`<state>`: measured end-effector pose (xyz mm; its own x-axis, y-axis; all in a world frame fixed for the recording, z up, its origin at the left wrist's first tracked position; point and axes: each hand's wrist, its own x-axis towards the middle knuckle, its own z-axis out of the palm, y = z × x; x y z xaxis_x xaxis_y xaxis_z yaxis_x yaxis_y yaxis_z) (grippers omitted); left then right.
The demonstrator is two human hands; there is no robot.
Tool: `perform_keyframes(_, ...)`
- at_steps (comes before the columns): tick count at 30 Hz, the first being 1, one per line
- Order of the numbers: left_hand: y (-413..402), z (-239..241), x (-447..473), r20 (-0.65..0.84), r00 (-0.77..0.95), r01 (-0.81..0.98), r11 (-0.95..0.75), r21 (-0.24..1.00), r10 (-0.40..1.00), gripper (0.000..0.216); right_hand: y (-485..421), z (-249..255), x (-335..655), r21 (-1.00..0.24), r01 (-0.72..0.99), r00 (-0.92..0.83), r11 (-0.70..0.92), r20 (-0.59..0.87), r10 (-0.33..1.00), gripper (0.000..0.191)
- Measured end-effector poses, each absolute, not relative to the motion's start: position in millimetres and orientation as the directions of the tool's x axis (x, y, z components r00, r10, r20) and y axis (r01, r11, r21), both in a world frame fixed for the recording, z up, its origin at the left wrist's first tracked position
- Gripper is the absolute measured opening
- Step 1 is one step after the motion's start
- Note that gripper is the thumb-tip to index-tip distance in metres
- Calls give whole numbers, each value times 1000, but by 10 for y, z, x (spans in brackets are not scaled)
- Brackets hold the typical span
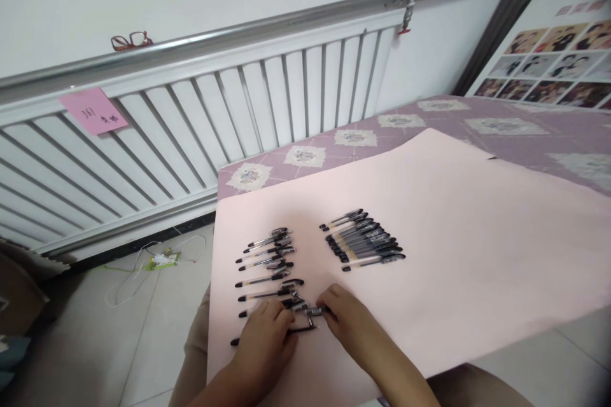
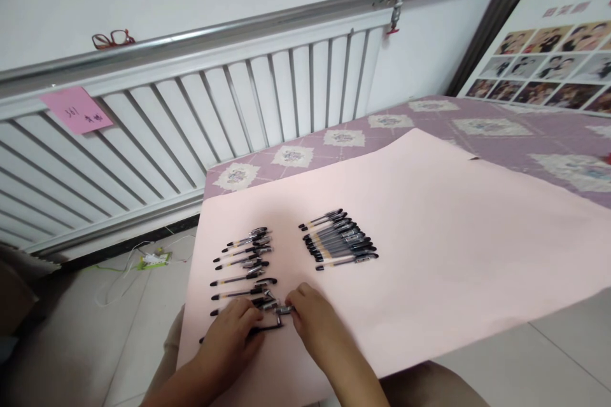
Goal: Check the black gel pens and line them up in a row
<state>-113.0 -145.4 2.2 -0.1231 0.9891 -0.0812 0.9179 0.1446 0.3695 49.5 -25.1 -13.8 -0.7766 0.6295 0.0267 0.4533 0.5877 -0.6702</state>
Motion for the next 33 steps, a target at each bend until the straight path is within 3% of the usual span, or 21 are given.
perform_keyframes(13, -1467, -34, -1200, -125, -154, 924, 188, 332, 980, 8, -331, -146, 362, -654, 470, -810, 593, -53, 584, 17)
perform_keyframes(33, -1441, 7, -1164, -79, -193, 893, 208, 398, 978, 15, -216, -79, 518, -711, 431, -745, 555, 66, 664, 19)
